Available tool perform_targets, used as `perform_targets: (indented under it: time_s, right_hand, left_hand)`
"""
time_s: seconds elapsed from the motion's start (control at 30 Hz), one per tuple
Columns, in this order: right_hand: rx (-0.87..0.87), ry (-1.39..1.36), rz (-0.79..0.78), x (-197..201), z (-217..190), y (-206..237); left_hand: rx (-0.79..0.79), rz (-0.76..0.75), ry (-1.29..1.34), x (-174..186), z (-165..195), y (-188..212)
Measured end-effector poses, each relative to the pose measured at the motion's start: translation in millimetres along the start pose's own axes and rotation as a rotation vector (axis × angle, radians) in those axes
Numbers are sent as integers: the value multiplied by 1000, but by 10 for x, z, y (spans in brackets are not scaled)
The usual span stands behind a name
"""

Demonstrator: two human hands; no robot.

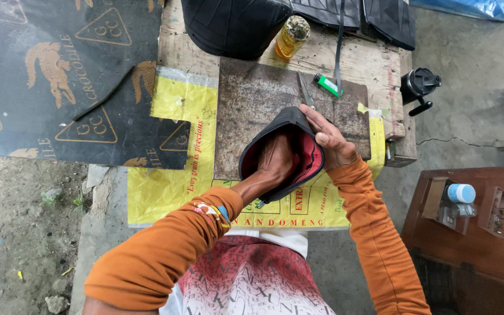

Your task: The person inspects the interior of a black zippered pouch, then places it aside and picks up a black leather-like bag component. They align the edges of the component and press along the seam, appearing to check or finish the stitching. The person handles the bag parts on a cluttered workbench with tools and materials visible.

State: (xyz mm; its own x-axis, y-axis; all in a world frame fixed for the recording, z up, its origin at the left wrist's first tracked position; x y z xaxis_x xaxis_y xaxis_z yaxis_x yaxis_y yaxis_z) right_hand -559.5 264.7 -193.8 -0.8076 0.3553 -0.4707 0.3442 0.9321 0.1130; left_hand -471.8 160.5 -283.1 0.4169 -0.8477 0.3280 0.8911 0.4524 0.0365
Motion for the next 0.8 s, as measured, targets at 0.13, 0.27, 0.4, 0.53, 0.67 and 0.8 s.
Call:
perform_targets:
  time_s: [0.13, 0.27, 0.4, 0.53, 0.67, 0.8]
  right_hand:
    - [3, -47, -20, 20, 17, 3]
    - [5, -141, -52, 56, 37, 9]
    - [5, -157, -44, 50, 38, 11]
    - [4, -102, -16, 20, 15, 2]
    - [-3, -85, -2, 22, 12, 2]
    - [11, -128, -46, 47, 28, 4]
  left_hand:
    - [20, -27, -8, -7, -12, 22]
    - [-12, -23, 2, 8, 8, 47]
    - [5, -36, -19, 47, 45, 70]
    - [-36, -3, 10, 108, 143, 98]
    - [-16, -12, 39, 109, 191, 98]
    - [-2, 1, 37, 61, 126, 71]
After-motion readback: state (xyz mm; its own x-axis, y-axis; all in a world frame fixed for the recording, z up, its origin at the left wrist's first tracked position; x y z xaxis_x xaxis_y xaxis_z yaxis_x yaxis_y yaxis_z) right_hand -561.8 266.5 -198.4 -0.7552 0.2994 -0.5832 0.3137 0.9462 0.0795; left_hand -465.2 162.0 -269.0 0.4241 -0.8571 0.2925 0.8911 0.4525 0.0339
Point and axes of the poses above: each hand's wrist, its own y-axis away from the middle knuckle, its own x-axis out of the back of the hand, z = x × y, the point moved 3 cm from there along -y, towards the middle knuckle, and after that the axes turned 1 degree about x, right-handed, at the moved point
